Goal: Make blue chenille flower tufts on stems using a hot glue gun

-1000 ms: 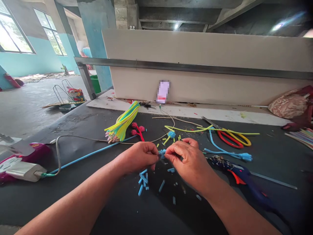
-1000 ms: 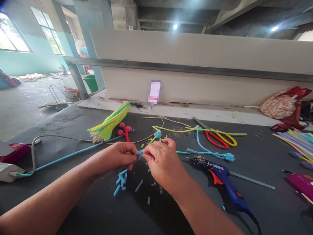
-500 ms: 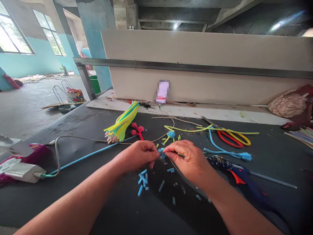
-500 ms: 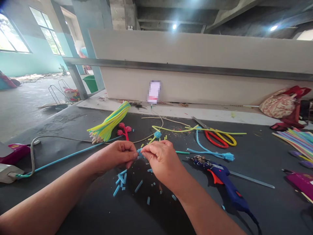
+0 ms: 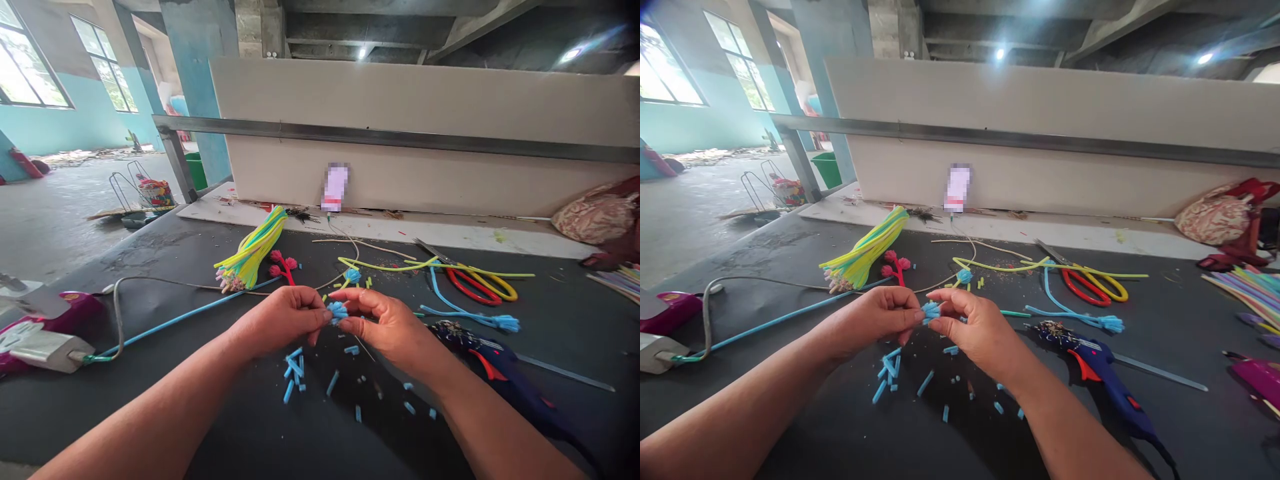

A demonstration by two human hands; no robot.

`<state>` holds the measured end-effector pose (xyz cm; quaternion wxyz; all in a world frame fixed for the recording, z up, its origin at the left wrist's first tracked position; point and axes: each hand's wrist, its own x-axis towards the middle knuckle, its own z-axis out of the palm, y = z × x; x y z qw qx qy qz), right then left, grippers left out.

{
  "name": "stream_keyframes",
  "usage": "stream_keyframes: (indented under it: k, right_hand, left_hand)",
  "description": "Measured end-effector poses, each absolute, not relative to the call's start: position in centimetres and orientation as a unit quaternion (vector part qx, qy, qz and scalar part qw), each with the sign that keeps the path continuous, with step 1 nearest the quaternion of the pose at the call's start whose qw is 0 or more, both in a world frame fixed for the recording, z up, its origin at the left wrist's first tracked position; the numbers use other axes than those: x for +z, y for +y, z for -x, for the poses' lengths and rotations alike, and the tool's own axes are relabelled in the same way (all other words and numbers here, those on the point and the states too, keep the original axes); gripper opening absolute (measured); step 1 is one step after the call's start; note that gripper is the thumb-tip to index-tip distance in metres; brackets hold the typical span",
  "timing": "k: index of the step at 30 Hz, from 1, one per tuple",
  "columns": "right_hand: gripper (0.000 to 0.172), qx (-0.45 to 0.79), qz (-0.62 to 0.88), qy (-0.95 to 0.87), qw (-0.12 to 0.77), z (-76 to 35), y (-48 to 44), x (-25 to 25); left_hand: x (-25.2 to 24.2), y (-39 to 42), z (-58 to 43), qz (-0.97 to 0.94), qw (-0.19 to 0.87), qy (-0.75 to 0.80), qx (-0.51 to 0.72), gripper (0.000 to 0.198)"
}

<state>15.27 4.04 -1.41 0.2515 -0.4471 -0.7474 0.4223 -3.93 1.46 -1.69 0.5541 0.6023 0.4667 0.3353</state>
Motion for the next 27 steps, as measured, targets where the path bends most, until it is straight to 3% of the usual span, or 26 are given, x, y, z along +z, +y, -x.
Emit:
stream_keyframes:
  k: [9,17,27]
  right_hand:
    - [0.012,0.289,0.428,-0.811,0.275,-14.62,3.63,-1.13]
    - [0.013,0.270,0.425,-0.817,0.281,-14.70,3.56,-1.21]
    - [0.004,0.414,0.434,-0.746,0.288,-14.75,3.76,-1.72]
  left_hand:
    - [-1.72,1.43,3.69,-0.610,0.539,0.481,0.325,0.024]
    - [-1.51,1.40,3.81,-0.607,0.546,0.472,0.333,0.029]
    - [-1.67,1.17,3.47,-0.629,0.511,0.491,0.319,0.024]
